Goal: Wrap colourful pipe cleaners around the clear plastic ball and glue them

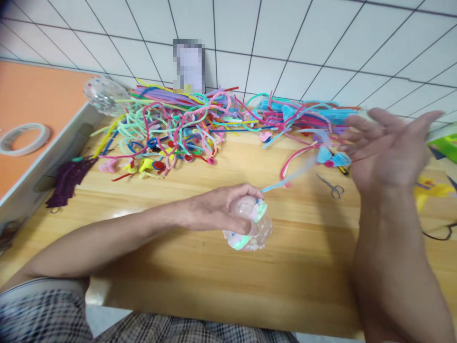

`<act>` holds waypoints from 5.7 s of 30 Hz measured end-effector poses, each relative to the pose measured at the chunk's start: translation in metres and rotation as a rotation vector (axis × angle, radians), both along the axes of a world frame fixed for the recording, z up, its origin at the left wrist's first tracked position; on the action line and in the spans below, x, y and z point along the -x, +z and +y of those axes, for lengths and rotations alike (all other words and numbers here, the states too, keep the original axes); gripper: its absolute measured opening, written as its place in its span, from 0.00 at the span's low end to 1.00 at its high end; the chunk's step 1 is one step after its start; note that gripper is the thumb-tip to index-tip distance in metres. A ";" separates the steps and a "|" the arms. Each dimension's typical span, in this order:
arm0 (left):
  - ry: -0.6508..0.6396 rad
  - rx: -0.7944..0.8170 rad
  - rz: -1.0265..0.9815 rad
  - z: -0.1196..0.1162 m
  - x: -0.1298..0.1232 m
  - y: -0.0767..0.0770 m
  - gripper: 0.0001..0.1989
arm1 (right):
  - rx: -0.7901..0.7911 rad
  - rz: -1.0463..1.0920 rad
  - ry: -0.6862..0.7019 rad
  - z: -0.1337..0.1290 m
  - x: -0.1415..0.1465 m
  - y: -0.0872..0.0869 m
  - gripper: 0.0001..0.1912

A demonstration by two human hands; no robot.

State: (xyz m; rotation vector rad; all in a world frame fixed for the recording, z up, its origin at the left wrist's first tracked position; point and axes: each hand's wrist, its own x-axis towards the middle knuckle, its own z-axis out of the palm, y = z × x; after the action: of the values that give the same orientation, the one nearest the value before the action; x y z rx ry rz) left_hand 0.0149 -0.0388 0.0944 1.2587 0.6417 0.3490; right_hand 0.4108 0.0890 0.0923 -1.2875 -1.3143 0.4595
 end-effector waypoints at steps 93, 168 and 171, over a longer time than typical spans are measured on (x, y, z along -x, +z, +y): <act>0.397 -0.717 0.004 0.012 0.011 -0.055 0.36 | 0.607 0.128 0.770 -0.108 0.161 0.023 0.21; 0.336 -0.745 -0.051 0.013 0.014 -0.056 0.32 | 0.321 -0.317 0.813 -0.107 0.155 0.020 0.14; 0.335 -0.710 -0.037 0.013 0.015 -0.054 0.27 | 0.324 -0.301 0.816 -0.107 0.156 0.018 0.15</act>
State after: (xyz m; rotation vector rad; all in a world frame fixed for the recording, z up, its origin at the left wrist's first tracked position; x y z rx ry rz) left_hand -0.0005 -0.0254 0.0408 1.8115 0.7259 0.9331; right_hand 0.2548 -0.0182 0.1106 -1.0517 -2.0807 1.1108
